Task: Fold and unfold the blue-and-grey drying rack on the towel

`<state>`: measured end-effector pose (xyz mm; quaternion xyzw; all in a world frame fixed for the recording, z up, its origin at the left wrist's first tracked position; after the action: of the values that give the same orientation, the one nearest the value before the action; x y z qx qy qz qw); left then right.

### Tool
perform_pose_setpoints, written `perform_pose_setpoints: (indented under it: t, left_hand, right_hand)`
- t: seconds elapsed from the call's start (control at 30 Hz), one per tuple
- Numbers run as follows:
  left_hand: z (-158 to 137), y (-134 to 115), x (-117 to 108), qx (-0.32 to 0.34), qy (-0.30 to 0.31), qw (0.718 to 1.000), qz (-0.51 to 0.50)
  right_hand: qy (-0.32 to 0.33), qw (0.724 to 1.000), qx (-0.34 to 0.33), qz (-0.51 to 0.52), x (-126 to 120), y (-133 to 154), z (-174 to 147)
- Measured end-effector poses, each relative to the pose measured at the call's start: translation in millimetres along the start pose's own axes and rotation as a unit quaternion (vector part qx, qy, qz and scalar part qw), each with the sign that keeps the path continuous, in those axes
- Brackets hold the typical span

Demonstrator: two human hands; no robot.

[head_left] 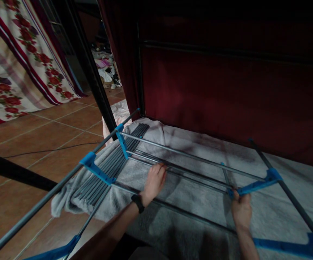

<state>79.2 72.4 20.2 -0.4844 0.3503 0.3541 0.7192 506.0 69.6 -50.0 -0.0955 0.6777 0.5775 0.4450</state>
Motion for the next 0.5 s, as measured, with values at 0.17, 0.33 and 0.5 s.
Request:
perform_pose_setpoints:
  t: [0.17,0.33,0.5]
  left_hand:
    - [-38,95,-48,-0.268,-0.135,0.954,0.017]
    - [-27,151,-65,-0.405,-0.081,0.909,0.058]
    - [-4,164,-65,-0.412,-0.048,0.907,0.072]
  right_hand:
    - [0.013,0.999,0.03,0.016,3,-7,1]
    - [0.056,0.998,0.002,0.023,11,-15,2]
    - [0.065,0.998,-0.004,0.022,11,-21,2]
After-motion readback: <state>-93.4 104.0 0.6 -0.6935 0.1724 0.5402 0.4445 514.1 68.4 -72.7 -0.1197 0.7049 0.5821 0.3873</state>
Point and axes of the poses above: each hand's wrist, its own z-axis towards the middle knuckle, its own x-axis out of the palm, y = z × x, the point moved 5 cm from there along z, towards the middle knuckle, and after that the axes turned 9 degrees about y, right-handed, at the moved point
